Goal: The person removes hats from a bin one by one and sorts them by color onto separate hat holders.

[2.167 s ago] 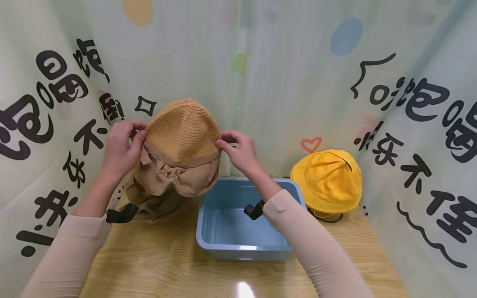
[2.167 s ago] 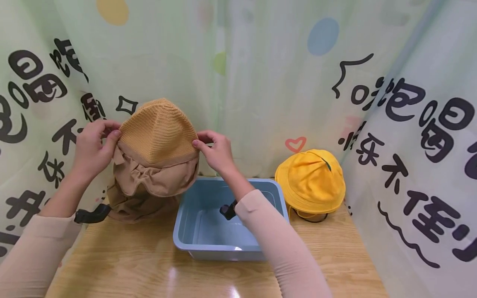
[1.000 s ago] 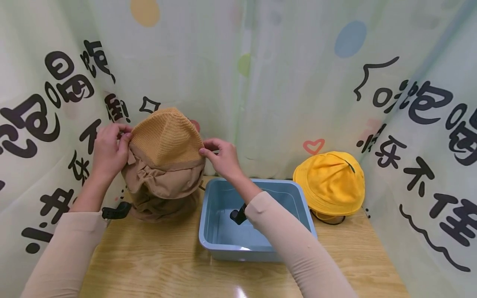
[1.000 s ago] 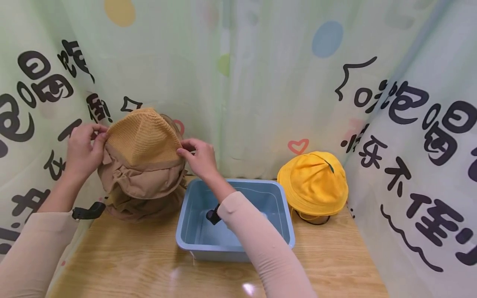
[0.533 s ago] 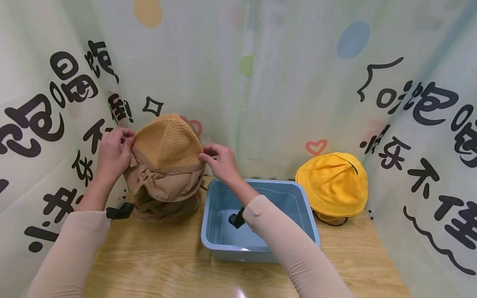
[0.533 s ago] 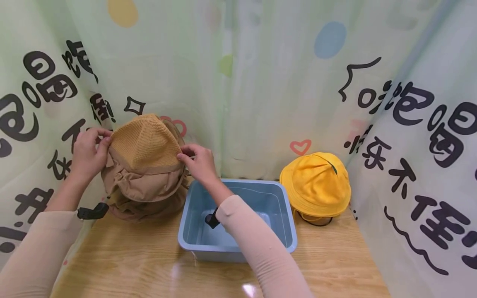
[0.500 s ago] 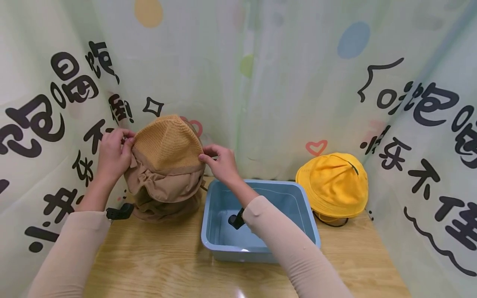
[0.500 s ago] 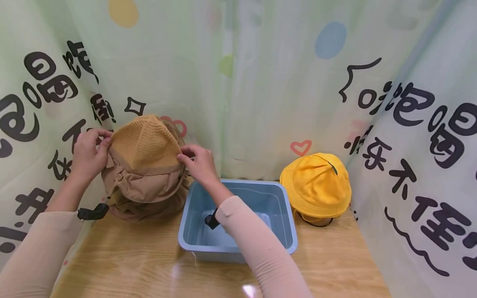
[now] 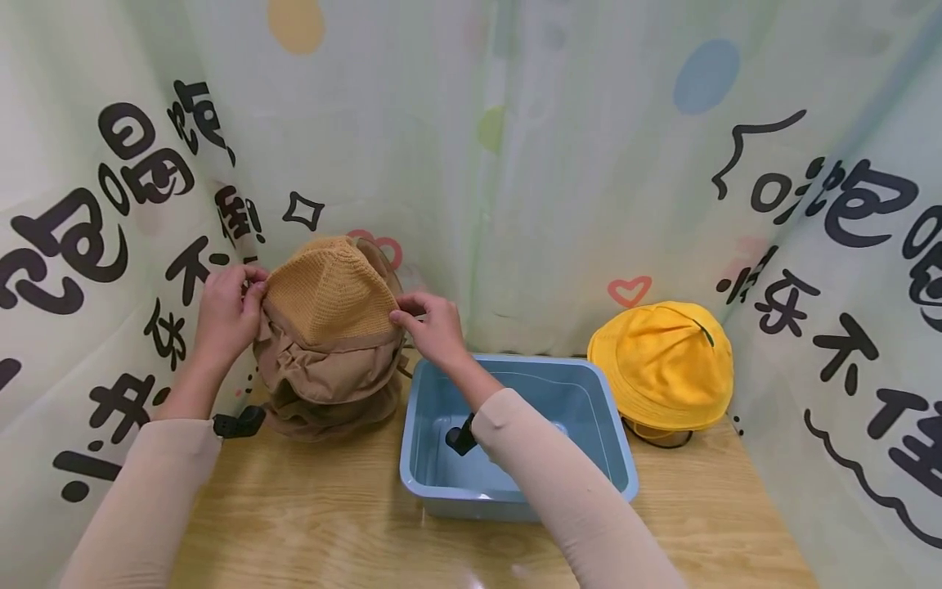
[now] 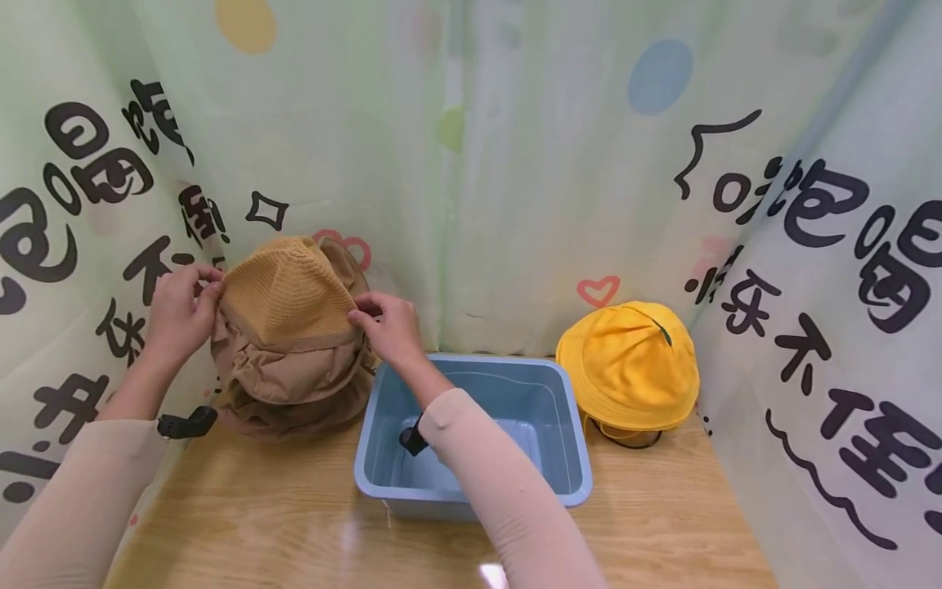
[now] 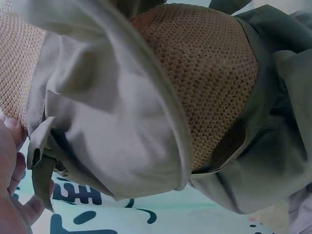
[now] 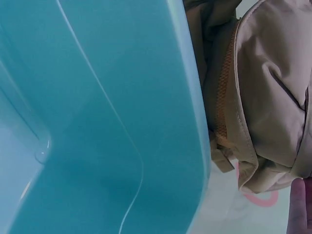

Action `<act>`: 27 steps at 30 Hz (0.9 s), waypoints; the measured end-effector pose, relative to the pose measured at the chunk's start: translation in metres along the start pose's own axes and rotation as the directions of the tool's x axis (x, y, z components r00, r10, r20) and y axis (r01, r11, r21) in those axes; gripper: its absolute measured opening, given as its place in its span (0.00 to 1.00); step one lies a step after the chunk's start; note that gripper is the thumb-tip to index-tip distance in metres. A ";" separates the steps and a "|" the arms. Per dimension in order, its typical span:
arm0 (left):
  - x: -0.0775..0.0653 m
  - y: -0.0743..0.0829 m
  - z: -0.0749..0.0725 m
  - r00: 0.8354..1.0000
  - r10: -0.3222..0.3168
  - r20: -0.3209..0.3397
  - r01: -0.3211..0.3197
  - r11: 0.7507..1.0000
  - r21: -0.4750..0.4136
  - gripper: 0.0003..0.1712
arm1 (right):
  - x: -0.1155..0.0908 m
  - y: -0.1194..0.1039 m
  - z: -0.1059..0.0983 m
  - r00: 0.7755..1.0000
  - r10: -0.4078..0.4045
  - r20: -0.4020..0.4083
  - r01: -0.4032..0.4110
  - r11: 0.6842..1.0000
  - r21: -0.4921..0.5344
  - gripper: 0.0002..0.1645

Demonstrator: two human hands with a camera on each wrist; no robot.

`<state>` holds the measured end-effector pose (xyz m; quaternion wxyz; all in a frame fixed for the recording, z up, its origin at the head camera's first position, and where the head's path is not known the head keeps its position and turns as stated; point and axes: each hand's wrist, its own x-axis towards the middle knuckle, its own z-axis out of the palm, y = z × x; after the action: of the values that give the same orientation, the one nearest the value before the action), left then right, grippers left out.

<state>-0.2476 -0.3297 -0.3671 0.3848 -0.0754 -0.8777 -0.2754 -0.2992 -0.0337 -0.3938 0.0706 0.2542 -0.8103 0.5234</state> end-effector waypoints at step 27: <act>-0.020 -0.029 0.019 0.983 -0.170 0.072 0.171 0.985 -0.003 0.07 | 0.004 0.015 0.028 0.993 0.102 0.057 -0.097 0.991 -0.089 0.11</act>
<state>-0.2555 -0.3418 -0.4046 0.3280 -0.0116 -0.8928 -0.3085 -0.3057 -0.0546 -0.4166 0.0304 0.2260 -0.8454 0.4830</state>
